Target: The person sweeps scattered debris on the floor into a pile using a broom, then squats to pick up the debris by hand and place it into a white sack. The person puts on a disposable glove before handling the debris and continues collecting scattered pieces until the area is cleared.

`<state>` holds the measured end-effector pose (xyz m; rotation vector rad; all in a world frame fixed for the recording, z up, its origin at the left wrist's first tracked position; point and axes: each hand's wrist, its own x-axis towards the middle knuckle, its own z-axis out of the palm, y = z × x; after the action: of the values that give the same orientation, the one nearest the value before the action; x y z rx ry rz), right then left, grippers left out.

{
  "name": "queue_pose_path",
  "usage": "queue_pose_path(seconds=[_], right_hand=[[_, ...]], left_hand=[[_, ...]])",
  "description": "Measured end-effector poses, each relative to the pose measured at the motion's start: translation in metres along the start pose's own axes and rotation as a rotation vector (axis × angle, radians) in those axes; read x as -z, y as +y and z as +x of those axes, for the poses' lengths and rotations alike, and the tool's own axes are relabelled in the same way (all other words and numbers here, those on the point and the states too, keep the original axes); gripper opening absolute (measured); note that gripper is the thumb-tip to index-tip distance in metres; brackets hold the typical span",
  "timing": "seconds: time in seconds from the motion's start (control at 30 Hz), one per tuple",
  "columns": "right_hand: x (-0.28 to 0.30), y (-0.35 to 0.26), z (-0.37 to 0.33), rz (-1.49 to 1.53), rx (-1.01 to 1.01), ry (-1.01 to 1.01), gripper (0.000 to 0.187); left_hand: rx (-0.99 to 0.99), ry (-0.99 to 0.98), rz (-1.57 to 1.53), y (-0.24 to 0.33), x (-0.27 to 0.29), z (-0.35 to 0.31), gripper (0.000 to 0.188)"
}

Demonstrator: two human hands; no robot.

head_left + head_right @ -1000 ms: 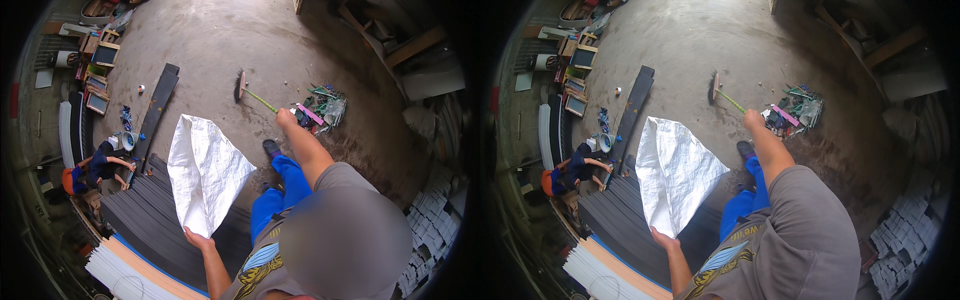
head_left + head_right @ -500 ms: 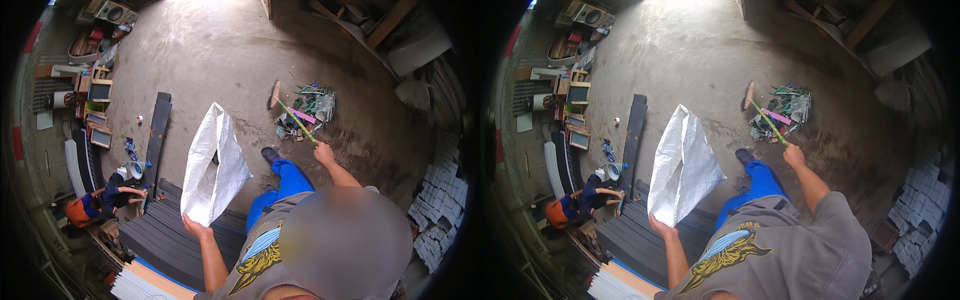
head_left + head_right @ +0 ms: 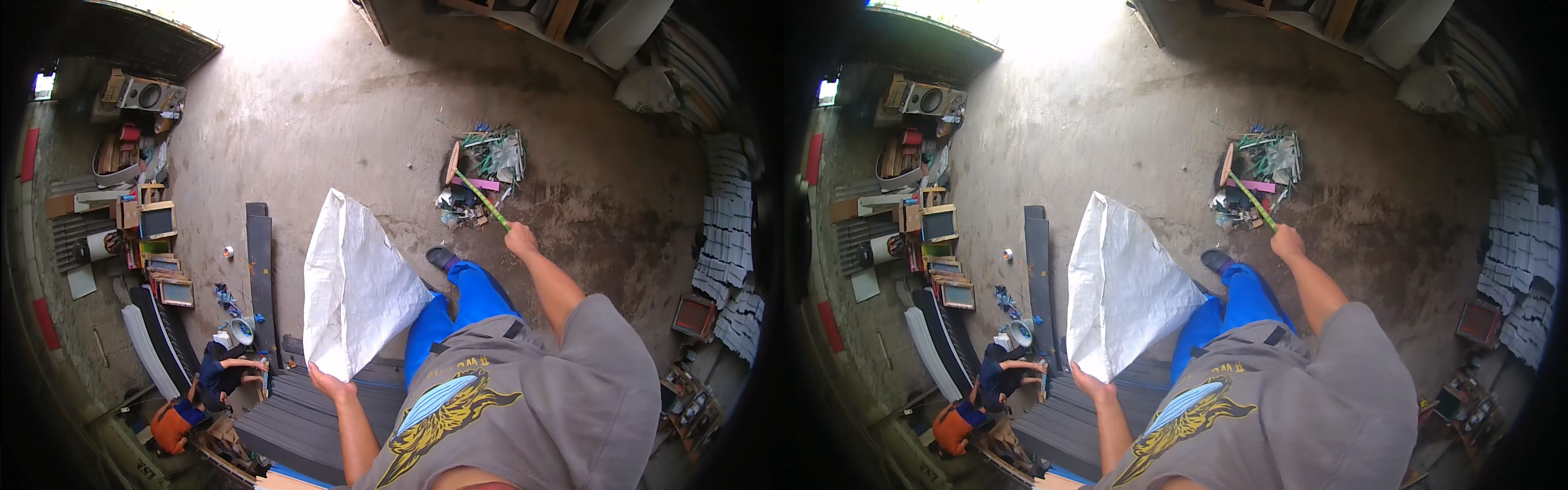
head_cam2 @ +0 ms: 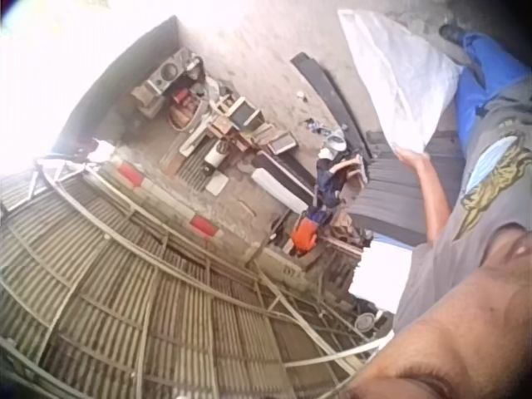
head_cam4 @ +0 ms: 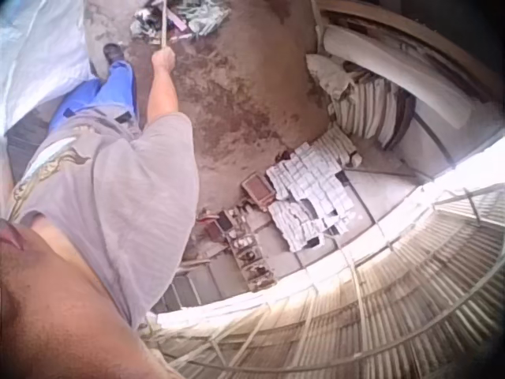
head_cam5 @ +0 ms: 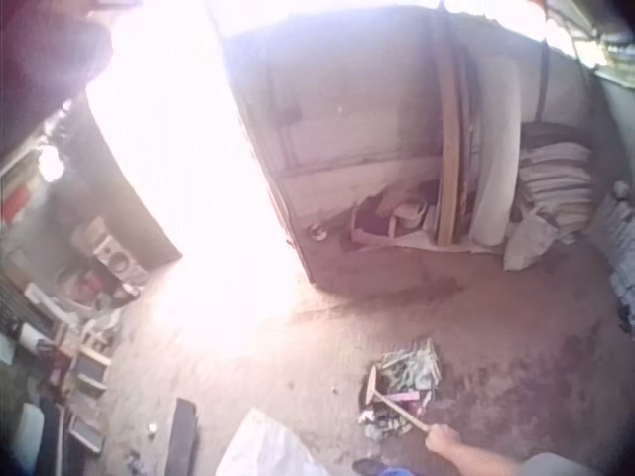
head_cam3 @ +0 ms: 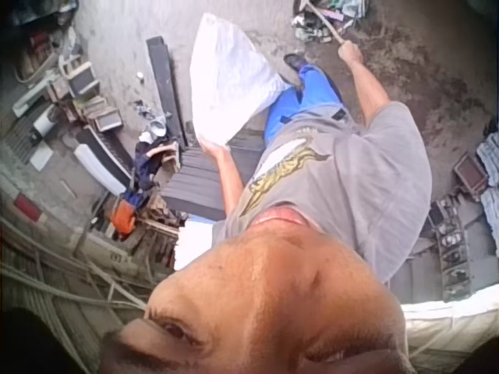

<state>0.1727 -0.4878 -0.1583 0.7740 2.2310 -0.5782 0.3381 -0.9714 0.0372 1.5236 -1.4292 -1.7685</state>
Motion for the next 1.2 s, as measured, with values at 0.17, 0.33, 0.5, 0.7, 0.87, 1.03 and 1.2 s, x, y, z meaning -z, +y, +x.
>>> queue_pose_path(seconds=[0.17, 0.33, 0.5, 0.7, 0.87, 1.03, 1.2], right_hand=[[-0.008, -0.027, -0.004, 0.061, 0.143, 0.051, 0.045], [-0.055, -0.115, 0.045, 0.053, 0.194, -0.036, 0.039], [-0.045, -0.109, 0.038, -0.009, 0.062, -0.085, 0.040], [-0.003, 0.021, -0.005, 0.042, -0.031, -0.003, 0.044], [0.016, 0.021, -0.001, 0.120, 0.049, 0.063, 0.041], [0.009, -0.044, 0.107, 0.147, 0.160, 0.113, 0.038], [0.023, -0.099, 0.148, 0.218, -0.084, 0.051, 0.035]], left_hand=[[-0.020, 0.001, 0.023, 0.000, -0.008, -0.001, 0.054], [-0.050, -0.060, 0.064, 0.003, -0.016, 0.009, 0.055], [-0.116, -0.017, 0.137, 0.005, -0.016, 0.017, 0.056], [-0.087, -0.024, 0.154, 0.001, -0.029, 0.014, 0.057], [-0.077, -0.011, 0.180, -0.006, -0.040, 0.014, 0.058], [-0.078, -0.044, 0.213, -0.012, -0.032, 0.019, 0.058], [-0.075, -0.104, 0.228, -0.011, -0.029, 0.015, 0.057]])
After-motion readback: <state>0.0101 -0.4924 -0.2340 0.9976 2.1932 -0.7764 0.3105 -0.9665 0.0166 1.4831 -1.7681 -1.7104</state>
